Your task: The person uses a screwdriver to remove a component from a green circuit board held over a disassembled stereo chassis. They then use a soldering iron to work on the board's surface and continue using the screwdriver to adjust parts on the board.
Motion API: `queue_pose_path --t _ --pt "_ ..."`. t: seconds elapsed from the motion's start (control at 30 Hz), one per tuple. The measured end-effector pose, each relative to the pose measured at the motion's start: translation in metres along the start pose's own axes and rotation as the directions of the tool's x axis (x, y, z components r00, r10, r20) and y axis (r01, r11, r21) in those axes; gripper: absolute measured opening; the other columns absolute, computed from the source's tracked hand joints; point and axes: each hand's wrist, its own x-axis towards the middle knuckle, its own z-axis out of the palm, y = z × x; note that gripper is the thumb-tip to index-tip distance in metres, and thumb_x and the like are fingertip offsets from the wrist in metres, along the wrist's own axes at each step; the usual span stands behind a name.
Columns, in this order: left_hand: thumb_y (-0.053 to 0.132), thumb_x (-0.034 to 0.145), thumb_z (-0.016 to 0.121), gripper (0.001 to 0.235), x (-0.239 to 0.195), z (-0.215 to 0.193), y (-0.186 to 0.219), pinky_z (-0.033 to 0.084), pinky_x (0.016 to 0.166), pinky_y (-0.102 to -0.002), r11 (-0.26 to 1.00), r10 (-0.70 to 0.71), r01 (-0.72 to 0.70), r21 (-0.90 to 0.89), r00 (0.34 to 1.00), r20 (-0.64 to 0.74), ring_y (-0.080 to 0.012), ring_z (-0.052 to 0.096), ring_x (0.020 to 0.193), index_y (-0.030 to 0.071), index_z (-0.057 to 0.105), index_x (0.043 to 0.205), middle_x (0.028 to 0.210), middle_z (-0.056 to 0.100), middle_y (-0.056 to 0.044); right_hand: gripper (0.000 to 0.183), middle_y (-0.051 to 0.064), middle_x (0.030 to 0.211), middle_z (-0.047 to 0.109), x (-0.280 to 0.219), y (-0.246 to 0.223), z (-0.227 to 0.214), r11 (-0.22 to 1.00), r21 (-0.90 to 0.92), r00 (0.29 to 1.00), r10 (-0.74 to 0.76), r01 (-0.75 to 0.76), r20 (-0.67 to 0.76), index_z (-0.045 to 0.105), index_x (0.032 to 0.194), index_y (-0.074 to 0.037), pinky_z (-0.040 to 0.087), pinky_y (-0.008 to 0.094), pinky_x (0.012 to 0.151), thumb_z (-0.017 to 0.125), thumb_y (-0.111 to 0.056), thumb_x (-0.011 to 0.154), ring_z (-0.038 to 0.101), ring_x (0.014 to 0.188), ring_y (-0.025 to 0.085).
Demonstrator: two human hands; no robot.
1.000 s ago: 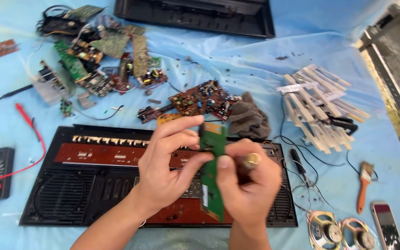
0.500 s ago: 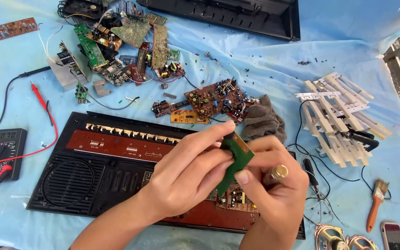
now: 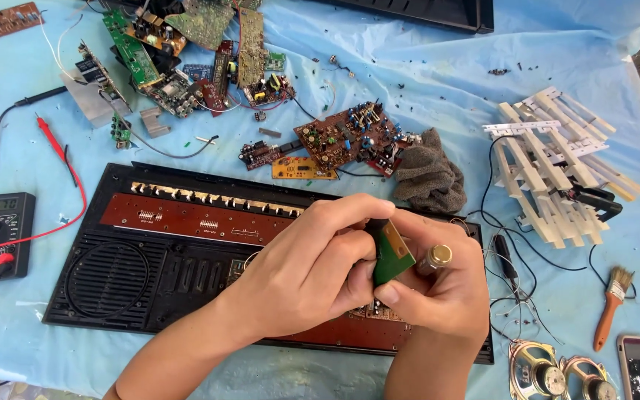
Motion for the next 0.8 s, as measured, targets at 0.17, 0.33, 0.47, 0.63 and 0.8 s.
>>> queue_pose_path --t 0.17,0.33,0.47,0.63,0.8 --pt "0.001 0.105 0.049 0.013 0.0 -0.002 -0.003 0.059 0.086 -0.041 1.0 -0.017 0.017 -0.004 1.0 -0.025 -0.0357 0.067 0.101 -0.009 0.056 0.103 0.124 0.06 -0.027 0.062 -0.006 0.061 0.033 -0.002 0.012 -0.004 0.999 0.014 0.998 -0.05 0.049 0.048 0.062 0.133 0.004 0.029 0.026 0.058 0.068 -0.038 0.087 0.033 0.059 0.011" --pt "0.002 0.106 0.058 0.009 0.003 -0.011 0.001 0.057 0.093 -0.045 0.996 -0.081 0.08 -0.029 0.996 -0.029 -0.036 0.068 0.103 -0.005 0.063 0.108 0.134 0.058 -0.026 0.065 -0.001 0.076 0.056 -0.006 0.025 -0.005 0.988 0.152 1.0 -0.009 0.01 -0.006 0.059 0.134 0.01 0.04 0.024 0.059 0.067 -0.033 0.087 0.047 0.063 0.012" --pt "0.003 0.104 0.063 0.011 0.002 -0.016 0.003 0.055 0.08 -0.037 0.991 -0.133 0.133 -0.018 0.991 -0.009 -0.0287 0.061 0.089 0.003 0.067 0.115 0.115 0.061 -0.016 0.064 0.012 0.104 0.073 -0.007 0.026 -0.006 0.936 0.348 0.998 0.061 -0.046 -0.033 0.058 0.137 0.009 0.057 0.028 0.071 0.073 -0.031 0.088 0.068 0.083 0.018" --pt "-0.001 0.104 0.062 0.015 0.0 -0.014 0.005 0.054 0.078 -0.037 0.993 -0.108 0.107 0.043 0.994 -0.001 -0.0281 0.061 0.082 -0.003 0.068 0.118 0.108 0.066 -0.014 0.063 0.016 0.12 0.074 -0.005 0.028 -0.007 0.973 0.215 0.995 0.094 -0.083 -0.04 0.065 0.129 0.007 0.058 0.024 0.071 0.071 -0.035 0.083 0.071 0.089 0.016" --pt "-0.001 0.105 0.061 0.016 0.003 -0.018 0.005 0.057 0.083 -0.039 0.994 -0.079 0.076 0.076 0.996 0.044 -0.0293 0.064 0.085 -0.008 0.069 0.117 0.11 0.067 -0.018 0.023 0.006 0.073 0.046 0.011 0.011 -0.001 0.991 0.121 0.998 -0.058 0.053 0.035 0.06 0.085 0.0 0.059 0.046 0.108 0.062 -0.023 0.091 0.038 0.07 0.017"
